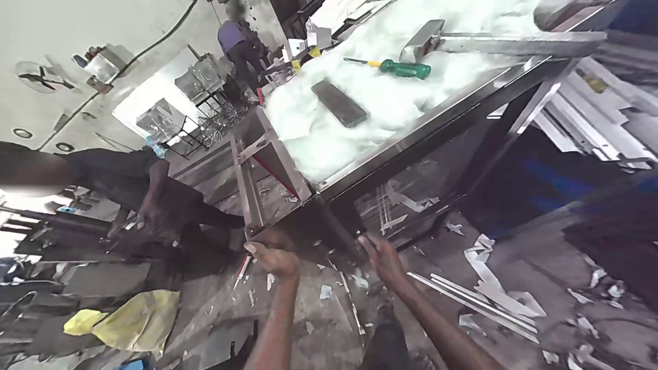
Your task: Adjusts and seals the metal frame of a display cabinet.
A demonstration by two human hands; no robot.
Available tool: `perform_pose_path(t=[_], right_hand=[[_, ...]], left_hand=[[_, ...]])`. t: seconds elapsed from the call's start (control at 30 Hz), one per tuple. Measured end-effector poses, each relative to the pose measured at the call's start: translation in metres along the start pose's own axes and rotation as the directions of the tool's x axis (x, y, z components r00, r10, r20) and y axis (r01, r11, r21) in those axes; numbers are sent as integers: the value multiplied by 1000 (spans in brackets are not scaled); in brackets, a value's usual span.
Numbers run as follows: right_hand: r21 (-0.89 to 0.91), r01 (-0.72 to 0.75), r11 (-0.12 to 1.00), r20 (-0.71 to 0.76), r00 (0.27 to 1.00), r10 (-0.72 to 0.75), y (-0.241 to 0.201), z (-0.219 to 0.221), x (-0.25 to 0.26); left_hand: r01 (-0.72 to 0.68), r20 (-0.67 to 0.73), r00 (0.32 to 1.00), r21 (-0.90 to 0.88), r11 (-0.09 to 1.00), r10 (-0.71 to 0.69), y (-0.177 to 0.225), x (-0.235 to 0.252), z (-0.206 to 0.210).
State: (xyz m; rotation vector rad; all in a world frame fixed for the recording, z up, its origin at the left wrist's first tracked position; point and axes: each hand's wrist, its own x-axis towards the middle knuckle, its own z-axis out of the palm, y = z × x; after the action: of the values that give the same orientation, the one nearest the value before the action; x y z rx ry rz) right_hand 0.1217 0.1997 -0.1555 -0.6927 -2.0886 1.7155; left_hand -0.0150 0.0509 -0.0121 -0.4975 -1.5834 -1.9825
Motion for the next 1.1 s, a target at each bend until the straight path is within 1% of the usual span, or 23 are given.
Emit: perform_pose_path(t=[0.1,0.2,0.27,0.33,0.4,0.47,0.57,0.63,0.7,0.77,0.93,1.03,1.1], right_hand=[[11,17,1000,-20,1000,-17,0,2,3],[36,-9,999,-31,999,10,3,4,6],[42,-27,999,-33,999,29,2,4,6],[42,-3,999,-41,999,5,2,5,6],[10,40,999,-32,999,-40,3,3,5],[-23,32,999,4,999,-32,-1,-3,8],[-35,46,998,29,999,-45,3,-8,8],[-72,32,997,28,999,-30,1,-12,8],[-97,7,995,36,999,-4,-3,-15,6],[-130,6,992,46,999,0,-5,-17,4],[-199,94,975,56,995,-84,-3,-21,8],[-169,151,974,43,988,-145,-1,-22,13],[-186,147,971,32,989,-144,-2,-21,15]], left_hand=[[2,7,1000,-13,1000,-2,0,1,1],[-5,34,999,-18,1000,6,-1,2,-1],[-14,21,1000,-12,1000,14,-2,2,-1],[-17,4,1000,23,1000,17,-5,1,-2],[-6,8,1000,36,999,6,-7,-3,-6],[-9,-3,1000,12,1000,9,-6,-3,-4],[-6,-32,999,29,1000,7,-7,-3,-2],[0,13,1000,-10,1000,0,-11,-2,-4],[2,16,1000,-40,999,-1,-8,0,0],[17,24,1000,-14,1000,-16,-4,-1,2],[46,43,998,-39,998,-45,-6,-2,0],[52,52,997,-6,999,-52,-6,-3,-1],[34,52,998,-16,999,-33,-6,-2,0]])
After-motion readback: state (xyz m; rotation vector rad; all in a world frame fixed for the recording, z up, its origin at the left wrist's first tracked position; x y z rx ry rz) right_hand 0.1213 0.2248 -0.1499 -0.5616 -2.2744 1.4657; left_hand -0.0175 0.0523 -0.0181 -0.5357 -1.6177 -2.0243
